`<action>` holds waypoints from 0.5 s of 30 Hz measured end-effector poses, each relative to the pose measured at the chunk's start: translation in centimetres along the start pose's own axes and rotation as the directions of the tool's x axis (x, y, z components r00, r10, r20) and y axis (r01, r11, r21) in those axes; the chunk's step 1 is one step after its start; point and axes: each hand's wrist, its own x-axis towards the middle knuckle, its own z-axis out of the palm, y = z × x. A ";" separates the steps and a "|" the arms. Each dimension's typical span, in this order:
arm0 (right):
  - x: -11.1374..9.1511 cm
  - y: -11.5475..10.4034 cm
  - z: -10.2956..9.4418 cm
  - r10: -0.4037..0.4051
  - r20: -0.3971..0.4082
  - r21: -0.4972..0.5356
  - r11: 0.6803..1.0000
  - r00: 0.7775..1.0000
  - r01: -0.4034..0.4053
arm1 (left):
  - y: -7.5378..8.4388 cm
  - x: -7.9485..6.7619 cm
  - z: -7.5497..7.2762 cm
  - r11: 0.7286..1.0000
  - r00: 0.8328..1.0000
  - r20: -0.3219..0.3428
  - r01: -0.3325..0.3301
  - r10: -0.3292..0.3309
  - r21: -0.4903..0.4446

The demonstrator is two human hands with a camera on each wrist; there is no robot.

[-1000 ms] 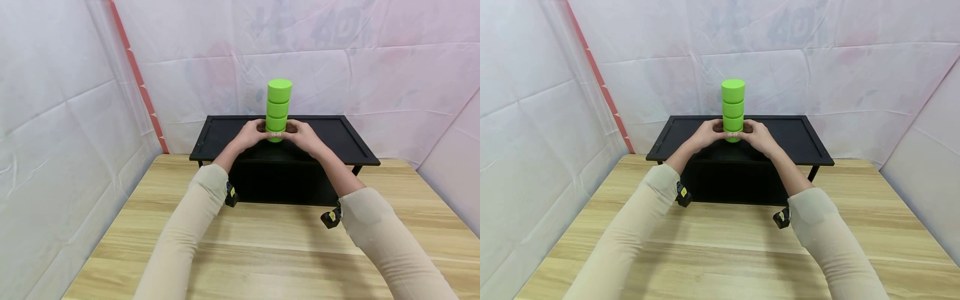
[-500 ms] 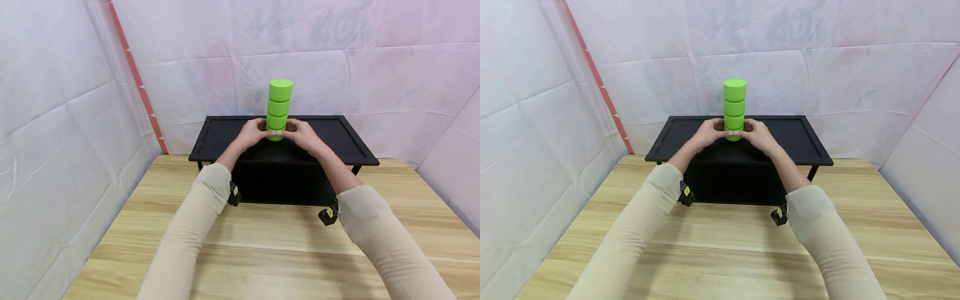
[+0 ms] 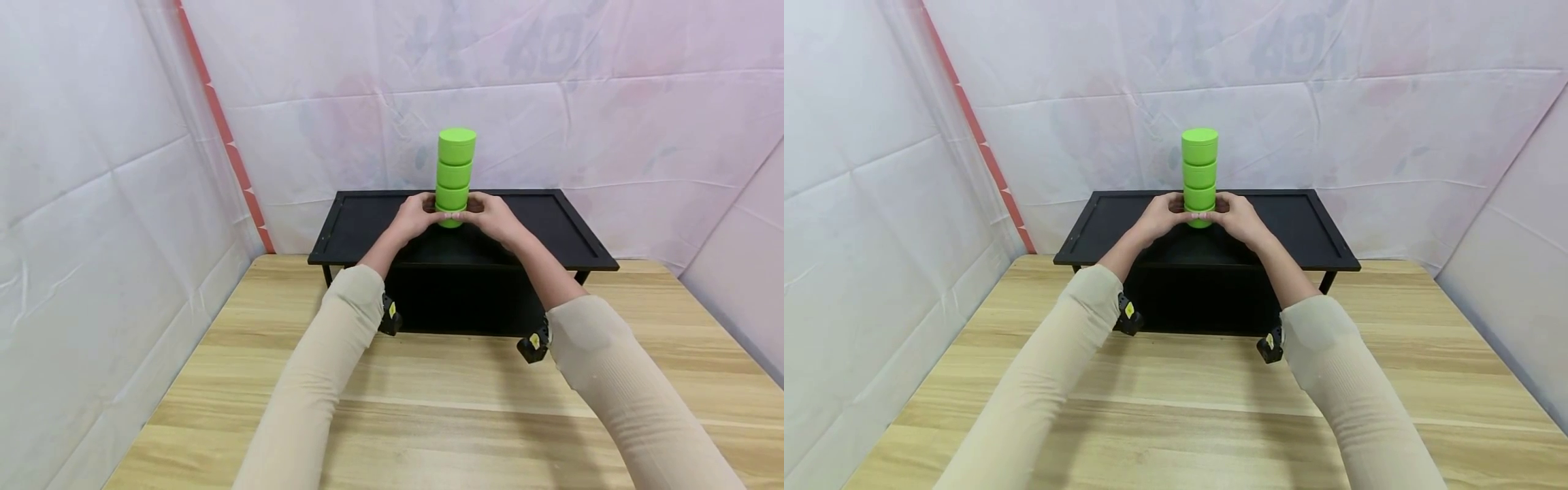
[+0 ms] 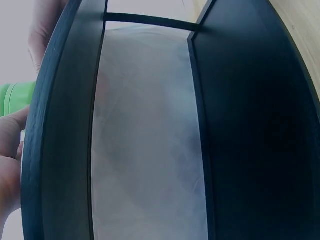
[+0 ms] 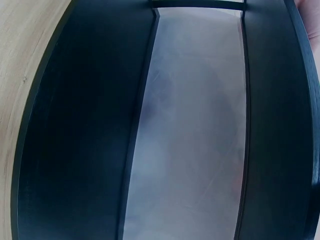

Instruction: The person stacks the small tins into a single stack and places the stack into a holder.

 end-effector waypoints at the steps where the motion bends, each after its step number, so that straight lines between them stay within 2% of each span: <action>1: 0.0 0.0 0.0 0.002 0.000 0.000 1.000 1.000 -0.002 | 0.0 0.1 0.1 1.000 1.000 0.002 0.004 -0.004 0.001; 8: 0.3 0.2 0.0 0.018 0.009 0.001 1.000 1.000 -0.018 | 0.2 0.2 0.2 1.000 1.000 0.020 0.012 -0.012 0.023; 15: 0.8 0.0 0.2 0.009 0.030 0.002 1.000 1.000 -0.009 | 0.2 0.0 -0.1 0.999 1.000 0.002 0.003 -0.003 0.032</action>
